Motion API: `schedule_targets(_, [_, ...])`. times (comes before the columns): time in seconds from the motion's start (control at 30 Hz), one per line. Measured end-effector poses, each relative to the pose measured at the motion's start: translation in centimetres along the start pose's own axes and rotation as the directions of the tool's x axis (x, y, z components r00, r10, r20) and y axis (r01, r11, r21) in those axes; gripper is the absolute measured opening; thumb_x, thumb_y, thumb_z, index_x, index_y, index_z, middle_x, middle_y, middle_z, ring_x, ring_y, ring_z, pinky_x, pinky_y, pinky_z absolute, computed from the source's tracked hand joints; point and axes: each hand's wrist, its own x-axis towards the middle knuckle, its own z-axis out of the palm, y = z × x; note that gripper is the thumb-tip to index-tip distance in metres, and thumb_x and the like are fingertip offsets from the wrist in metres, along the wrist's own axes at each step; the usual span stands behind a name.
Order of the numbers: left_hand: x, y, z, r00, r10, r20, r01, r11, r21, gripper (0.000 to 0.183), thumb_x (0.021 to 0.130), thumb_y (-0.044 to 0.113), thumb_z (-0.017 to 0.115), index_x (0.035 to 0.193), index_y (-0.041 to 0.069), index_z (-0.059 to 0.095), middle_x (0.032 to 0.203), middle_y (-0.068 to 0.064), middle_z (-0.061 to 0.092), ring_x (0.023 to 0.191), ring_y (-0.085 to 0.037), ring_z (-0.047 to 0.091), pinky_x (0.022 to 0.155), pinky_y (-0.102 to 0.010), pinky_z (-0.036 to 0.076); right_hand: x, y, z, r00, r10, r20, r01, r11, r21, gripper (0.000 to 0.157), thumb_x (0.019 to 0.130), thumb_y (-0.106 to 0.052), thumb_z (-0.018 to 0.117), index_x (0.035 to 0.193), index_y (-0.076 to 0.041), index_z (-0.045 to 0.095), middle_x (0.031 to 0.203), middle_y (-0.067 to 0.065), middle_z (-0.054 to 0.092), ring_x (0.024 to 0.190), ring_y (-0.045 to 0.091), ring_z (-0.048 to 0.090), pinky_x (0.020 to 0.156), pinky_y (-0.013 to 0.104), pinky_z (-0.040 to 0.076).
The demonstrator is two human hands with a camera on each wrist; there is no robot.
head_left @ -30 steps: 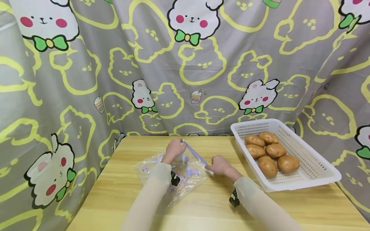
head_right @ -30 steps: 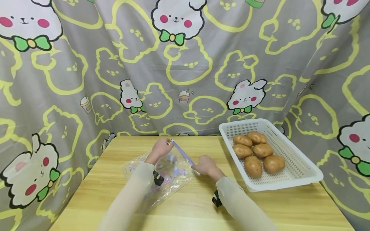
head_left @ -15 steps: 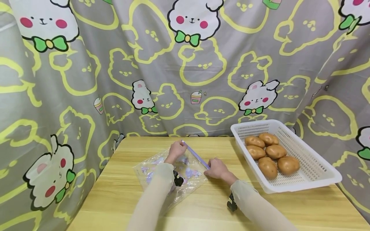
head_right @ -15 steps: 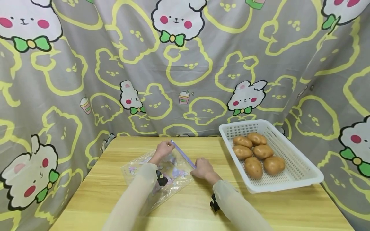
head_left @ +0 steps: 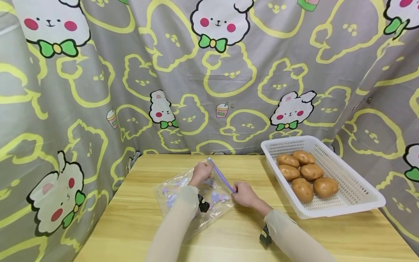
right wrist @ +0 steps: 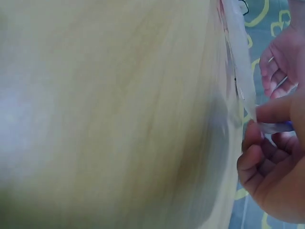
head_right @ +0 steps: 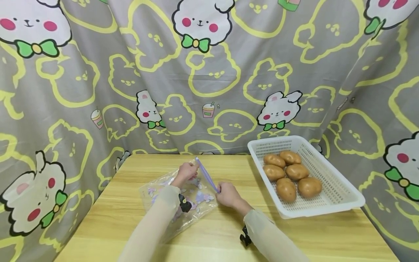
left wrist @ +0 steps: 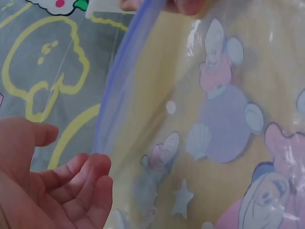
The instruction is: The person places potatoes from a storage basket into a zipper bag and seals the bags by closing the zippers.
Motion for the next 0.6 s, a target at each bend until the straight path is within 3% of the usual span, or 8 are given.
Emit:
schedule_targets(0.1, [0.0,0.0,0.2,0.998,-0.064,0.001,0.064,0.996,-0.068,0.038,0.092,0.04,0.058,0.076,0.006,0.058,0.075,-0.015,0.067,0.071,-0.032,0.068,0.064,-0.04,0.056,-0.4,-0.4,-0.1,0.998,-0.061,-0.002,0.061,0.998,-0.008,0.024,0.075,0.001,0.065,0.067,-0.012,0.046,0.058,-0.003,0.042,0.054,0.01,0.042,0.047,0.022,0.034])
schedule_targets(0.23, [0.1,0.1,0.3,0.995,-0.1,-0.012,0.098,0.986,-0.132,0.04,0.089,0.043,0.061,0.078,0.005,0.057,0.073,-0.016,0.066,0.068,-0.031,0.068,0.062,-0.039,0.057,-1.0,-1.0,-0.3,0.99,-0.14,-0.011,0.14,0.989,-0.05,0.024,0.075,0.001,0.062,0.067,-0.014,0.044,0.057,-0.005,0.039,0.052,0.009,0.04,0.045,0.021,0.033])
schedule_targets(0.6, [0.1,0.4,0.7,0.997,-0.08,0.021,0.082,0.994,-0.068,0.04,0.079,0.041,0.072,0.065,0.009,0.054,0.054,-0.007,0.058,0.047,-0.021,0.061,0.048,-0.034,0.054,-2.2,-3.1,-0.5,0.979,-0.195,-0.053,0.186,0.973,-0.14,0.024,0.073,0.0,0.061,0.068,-0.016,0.044,0.058,-0.008,0.04,0.051,0.007,0.039,0.042,0.021,0.033])
